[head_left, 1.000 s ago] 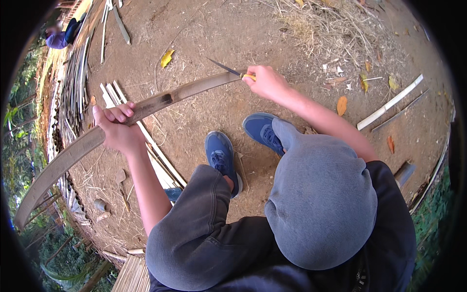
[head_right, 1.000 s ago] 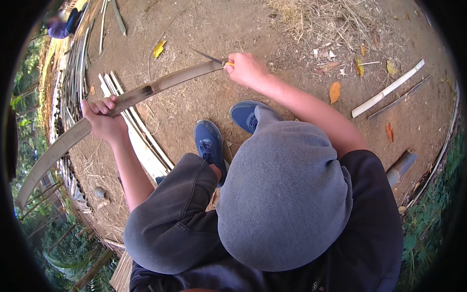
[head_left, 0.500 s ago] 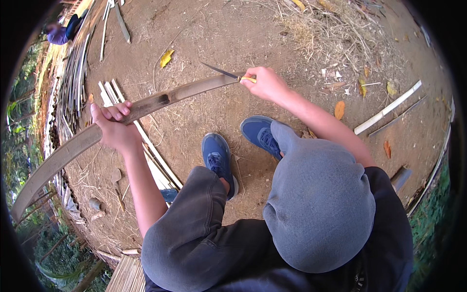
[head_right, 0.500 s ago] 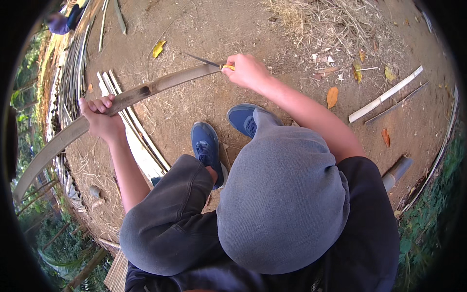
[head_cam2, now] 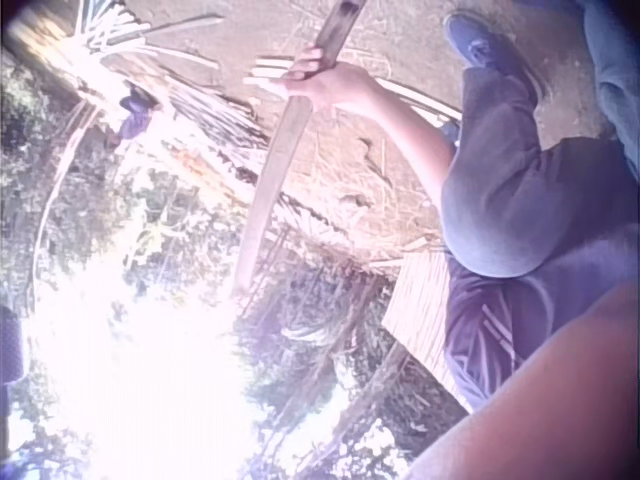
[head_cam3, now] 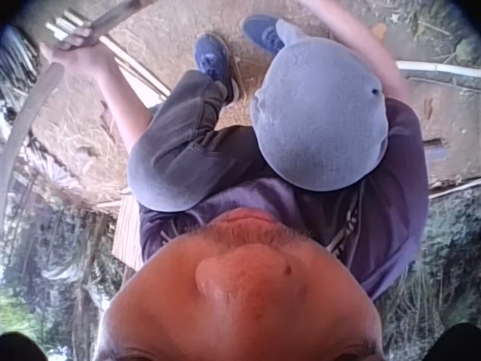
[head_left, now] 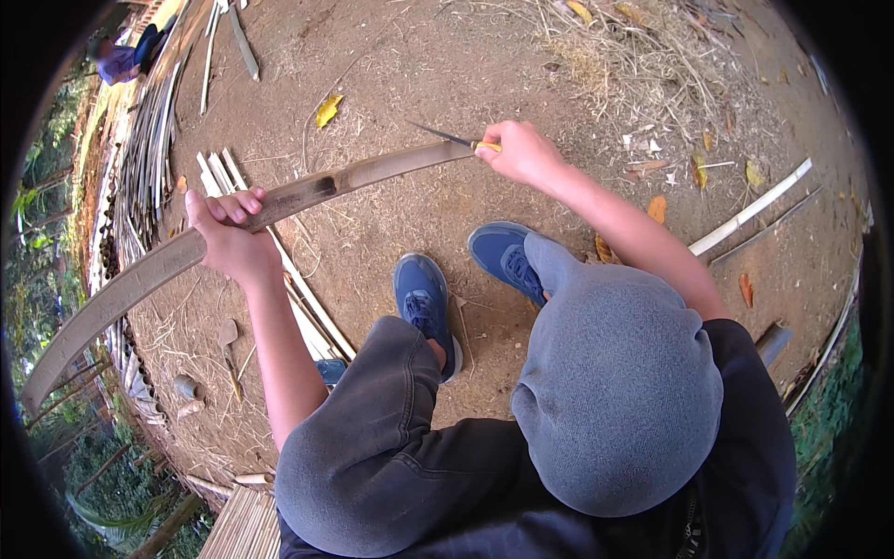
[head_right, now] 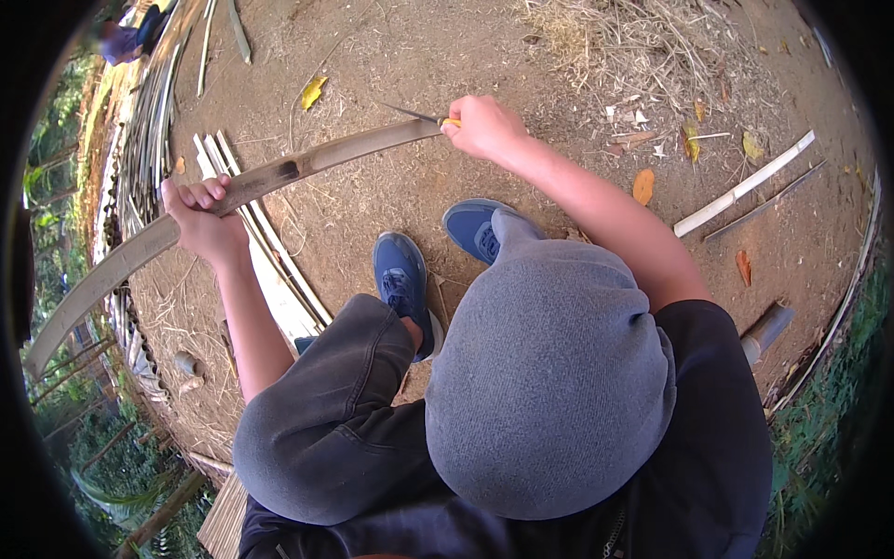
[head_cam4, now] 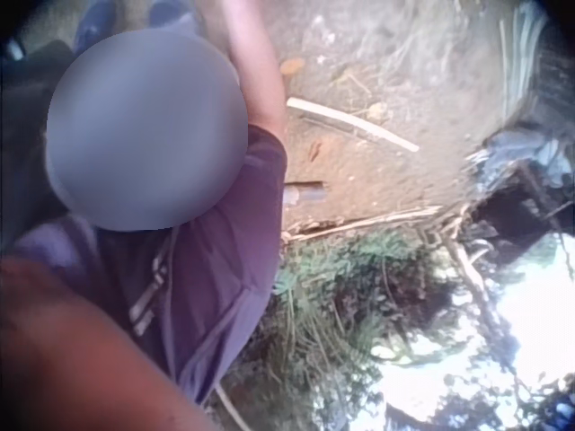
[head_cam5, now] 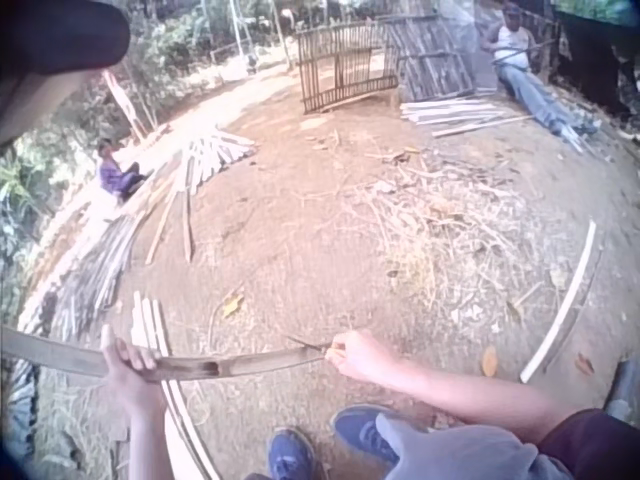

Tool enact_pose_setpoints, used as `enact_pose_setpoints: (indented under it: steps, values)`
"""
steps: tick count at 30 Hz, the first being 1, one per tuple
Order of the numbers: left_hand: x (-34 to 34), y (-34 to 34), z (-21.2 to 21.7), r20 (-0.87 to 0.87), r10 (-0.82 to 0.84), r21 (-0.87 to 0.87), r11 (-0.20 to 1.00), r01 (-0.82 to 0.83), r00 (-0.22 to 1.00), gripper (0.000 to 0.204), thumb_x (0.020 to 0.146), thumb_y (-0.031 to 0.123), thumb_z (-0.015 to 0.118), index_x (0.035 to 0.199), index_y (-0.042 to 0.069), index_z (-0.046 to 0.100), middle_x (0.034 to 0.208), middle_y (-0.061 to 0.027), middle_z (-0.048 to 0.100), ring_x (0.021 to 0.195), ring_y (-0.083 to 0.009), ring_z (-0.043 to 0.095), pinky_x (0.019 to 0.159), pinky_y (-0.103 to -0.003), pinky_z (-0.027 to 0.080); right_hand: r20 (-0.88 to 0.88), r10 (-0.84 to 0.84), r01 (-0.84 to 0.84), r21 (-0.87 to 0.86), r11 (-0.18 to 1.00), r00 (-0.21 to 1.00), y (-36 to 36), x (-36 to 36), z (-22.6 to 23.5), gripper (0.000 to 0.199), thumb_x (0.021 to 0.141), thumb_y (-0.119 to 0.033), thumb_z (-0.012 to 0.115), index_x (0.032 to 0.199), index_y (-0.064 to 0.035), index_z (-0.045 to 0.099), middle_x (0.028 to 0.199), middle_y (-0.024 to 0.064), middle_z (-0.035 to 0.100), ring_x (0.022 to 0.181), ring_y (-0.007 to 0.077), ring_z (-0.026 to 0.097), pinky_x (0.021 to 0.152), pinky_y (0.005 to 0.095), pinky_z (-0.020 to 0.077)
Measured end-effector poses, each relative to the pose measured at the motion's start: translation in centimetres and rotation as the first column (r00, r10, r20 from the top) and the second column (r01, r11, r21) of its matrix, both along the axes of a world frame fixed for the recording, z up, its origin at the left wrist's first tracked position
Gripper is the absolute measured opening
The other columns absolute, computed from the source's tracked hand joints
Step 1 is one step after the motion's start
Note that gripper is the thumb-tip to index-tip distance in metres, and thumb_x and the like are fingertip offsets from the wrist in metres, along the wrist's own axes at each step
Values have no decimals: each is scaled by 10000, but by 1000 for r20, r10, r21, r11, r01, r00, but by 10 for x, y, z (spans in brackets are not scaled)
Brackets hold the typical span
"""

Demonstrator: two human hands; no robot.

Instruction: The person uses a curved knife to shave and smooth the surface of a long bamboo strip while sitting on the ground.

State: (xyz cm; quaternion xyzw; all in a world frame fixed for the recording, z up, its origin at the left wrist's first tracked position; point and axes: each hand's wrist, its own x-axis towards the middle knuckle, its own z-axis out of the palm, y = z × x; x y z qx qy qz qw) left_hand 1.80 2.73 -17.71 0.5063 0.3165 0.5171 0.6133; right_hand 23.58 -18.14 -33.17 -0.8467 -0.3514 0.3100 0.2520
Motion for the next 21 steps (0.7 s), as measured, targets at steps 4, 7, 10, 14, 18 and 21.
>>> enact_pose_setpoints:
  steps: [4,7,10,14,18,21]
  values:
    - [3,-4,1,27,-8,-12,1000,8,1000,409,1026,313,499,703,129,329,576,-17,323,554,-184,396,702,-409,481,32,-26,25,13,1000,999,3,-9,-11,240,949,-270,599,1019,-62,696,762,75,684,716,203,678,643,399,544]
    - [0,-3,4,5,10,6,1000,-10,1000,414,1027,312,496,699,128,325,574,-17,317,558,-181,396,711,-410,481,-44,-2,1,-9,1000,999,2,1,-1,238,948,-251,589,1035,-56,694,788,98,691,708,219,677,624,390,533]
    - [-3,-4,-1,-13,-20,9,1000,20,1000,417,1019,330,506,697,126,338,565,-17,324,553,-185,412,709,-412,482,-30,-32,35,112,993,999,-11,-23,-13,256,933,-276,615,1024,-52,698,827,116,702,705,220,677,622,385,528]
    - [-4,9,-5,-8,37,6,999,-37,999,430,1011,358,512,686,122,357,547,-19,336,527,-198,428,684,-417,489,22,14,-17,109,994,1000,8,-8,-6,254,932,-283,619,1008,-55,699,828,115,697,694,209,670,614,384,528]
    - [-3,1,-4,-10,0,-3,1000,-1,1000,417,1014,341,512,696,121,355,556,-20,338,538,-194,425,696,-419,487,7,-30,30,72,997,1000,4,-10,-30,233,937,-284,616,991,-75,705,805,79,682,642,176,638,581,374,519]
    - [-2,-3,1,-1,19,-19,1000,-19,1000,397,1021,314,506,717,119,341,581,-17,314,558,-188,403,711,-415,482,-49,-40,42,44,998,998,5,1,-20,223,936,-286,618,972,-85,709,759,59,656,588,126,571,531,327,481]
